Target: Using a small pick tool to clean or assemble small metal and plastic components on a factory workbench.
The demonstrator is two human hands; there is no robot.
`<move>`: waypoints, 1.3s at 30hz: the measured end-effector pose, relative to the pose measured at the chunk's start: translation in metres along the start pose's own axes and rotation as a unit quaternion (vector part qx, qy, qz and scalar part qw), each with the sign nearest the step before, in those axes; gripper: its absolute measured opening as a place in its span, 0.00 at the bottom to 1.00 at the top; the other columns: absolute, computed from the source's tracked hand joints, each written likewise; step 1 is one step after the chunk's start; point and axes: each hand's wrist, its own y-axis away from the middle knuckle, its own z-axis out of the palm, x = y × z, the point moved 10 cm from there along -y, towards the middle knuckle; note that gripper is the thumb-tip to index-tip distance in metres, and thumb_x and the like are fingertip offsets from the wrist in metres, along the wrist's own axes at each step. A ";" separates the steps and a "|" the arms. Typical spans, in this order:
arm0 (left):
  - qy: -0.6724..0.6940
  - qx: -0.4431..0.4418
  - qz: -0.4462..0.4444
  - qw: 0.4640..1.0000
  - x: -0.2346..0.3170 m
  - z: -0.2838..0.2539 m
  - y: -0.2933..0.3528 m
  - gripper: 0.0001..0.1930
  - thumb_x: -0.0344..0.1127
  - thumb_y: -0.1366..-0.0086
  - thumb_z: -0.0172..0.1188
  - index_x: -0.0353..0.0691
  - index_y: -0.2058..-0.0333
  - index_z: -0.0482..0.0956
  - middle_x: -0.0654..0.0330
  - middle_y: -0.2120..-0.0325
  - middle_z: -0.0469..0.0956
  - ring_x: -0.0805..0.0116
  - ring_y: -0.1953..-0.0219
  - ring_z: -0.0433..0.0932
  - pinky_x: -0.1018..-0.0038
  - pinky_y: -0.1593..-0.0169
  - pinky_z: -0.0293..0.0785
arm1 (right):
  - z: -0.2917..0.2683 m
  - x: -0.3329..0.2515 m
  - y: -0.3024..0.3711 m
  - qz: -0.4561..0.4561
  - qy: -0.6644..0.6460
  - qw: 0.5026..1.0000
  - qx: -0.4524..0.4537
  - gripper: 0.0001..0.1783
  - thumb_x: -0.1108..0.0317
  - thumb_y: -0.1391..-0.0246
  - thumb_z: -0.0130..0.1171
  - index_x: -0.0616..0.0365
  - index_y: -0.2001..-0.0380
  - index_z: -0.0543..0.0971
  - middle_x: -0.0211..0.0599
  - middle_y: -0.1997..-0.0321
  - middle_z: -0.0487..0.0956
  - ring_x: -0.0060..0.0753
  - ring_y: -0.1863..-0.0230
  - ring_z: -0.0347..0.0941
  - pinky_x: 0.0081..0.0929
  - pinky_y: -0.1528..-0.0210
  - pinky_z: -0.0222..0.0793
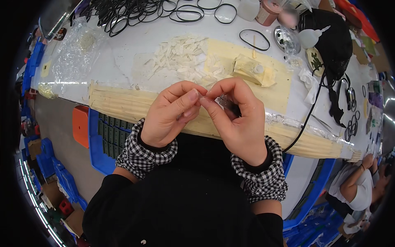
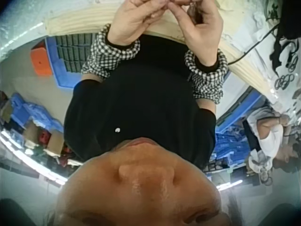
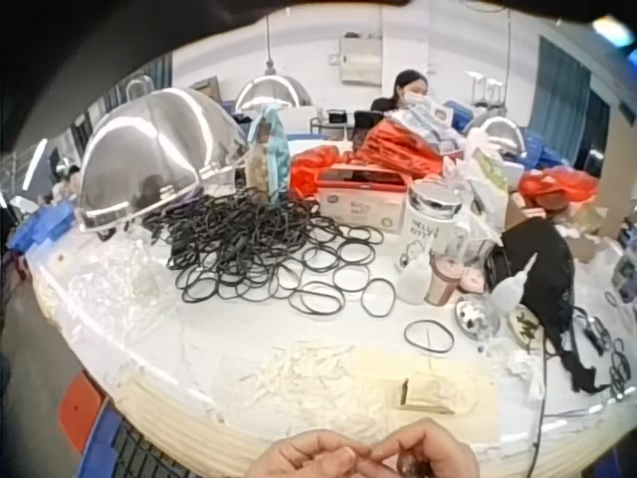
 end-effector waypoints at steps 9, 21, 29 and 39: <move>0.064 -0.009 0.008 0.998 0.002 0.003 0.002 0.11 0.33 0.32 0.49 0.33 0.56 0.73 0.66 0.71 0.73 0.84 0.77 0.59 0.86 0.72 0.56 | -0.001 0.014 0.002 0.026 -0.104 0.994 0.012 0.09 0.75 0.49 0.62 0.59 0.69 0.71 0.20 0.73 0.72 0.05 0.78 0.55 0.07 0.78 0.48; 0.062 -0.019 0.013 0.998 0.002 -0.001 0.003 0.09 0.36 0.31 0.50 0.37 0.66 0.72 0.69 0.76 0.68 0.83 0.77 0.59 0.86 0.72 0.57 | 0.011 -0.028 0.005 -0.169 0.230 0.958 -0.028 0.16 0.57 0.54 0.65 0.56 0.73 0.73 0.31 0.79 0.70 0.29 0.79 0.65 0.25 0.77 0.60; 0.077 -0.041 0.008 0.996 0.000 0.002 0.003 0.08 0.35 0.31 0.49 0.37 0.66 0.72 0.69 0.76 0.69 0.83 0.78 0.59 0.86 0.72 0.58 | 0.017 -0.033 0.010 -0.208 0.388 0.898 0.010 0.22 0.47 0.55 0.61 0.54 0.80 0.69 0.31 0.83 0.64 0.34 0.81 0.66 0.29 0.79 0.61; 0.089 -0.044 0.023 0.995 0.001 0.003 0.003 0.07 0.34 0.31 0.50 0.37 0.65 0.72 0.69 0.77 0.69 0.84 0.78 0.59 0.86 0.72 0.58 | 0.019 -0.029 0.009 -0.196 0.377 0.906 0.003 0.22 0.46 0.54 0.59 0.53 0.79 0.69 0.31 0.83 0.64 0.34 0.81 0.66 0.29 0.79 0.60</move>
